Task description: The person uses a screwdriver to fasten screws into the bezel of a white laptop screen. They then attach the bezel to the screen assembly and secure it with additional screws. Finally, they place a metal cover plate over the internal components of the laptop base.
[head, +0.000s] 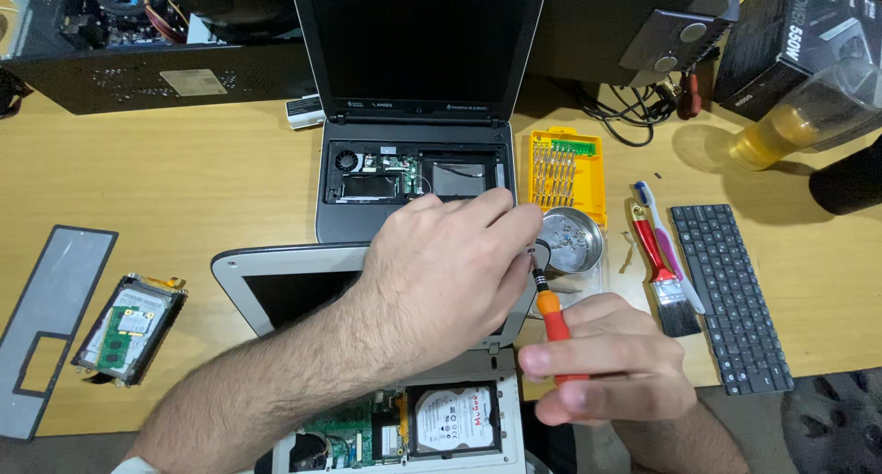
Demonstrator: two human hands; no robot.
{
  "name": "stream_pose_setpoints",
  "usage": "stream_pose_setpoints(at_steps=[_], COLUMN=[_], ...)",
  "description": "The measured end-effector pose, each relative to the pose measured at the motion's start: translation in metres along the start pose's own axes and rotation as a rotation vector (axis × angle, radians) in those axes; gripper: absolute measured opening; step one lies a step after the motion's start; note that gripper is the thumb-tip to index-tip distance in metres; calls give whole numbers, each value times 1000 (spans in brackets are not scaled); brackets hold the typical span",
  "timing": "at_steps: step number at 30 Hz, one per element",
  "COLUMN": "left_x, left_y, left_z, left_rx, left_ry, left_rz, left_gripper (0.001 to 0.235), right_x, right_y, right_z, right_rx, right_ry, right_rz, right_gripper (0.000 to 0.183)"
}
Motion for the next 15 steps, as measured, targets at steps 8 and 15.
stream_pose_setpoints(at_steps=[8,15], left_x=[-1,-2], left_y=[0,0], left_z=[1,0], left_rx=[9,6], left_ry=[-1,-20], left_rz=[-24,-9], left_gripper=[13,15], right_x=[2,-3], right_y=[-3,-3], right_z=[0,4], right_rx=[-25,-20], right_ry=[-46,-88], right_rz=[4,40], right_gripper=[23,48])
Point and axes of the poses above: each hand's wrist, its own y-axis away from the middle knuckle, its own x-axis out of the back of the hand, z = x × y, the point moved 6 cm from there along -y, towards the middle knuckle, and after that the axes turned 4 degrees about y, right-handed, at the moved point
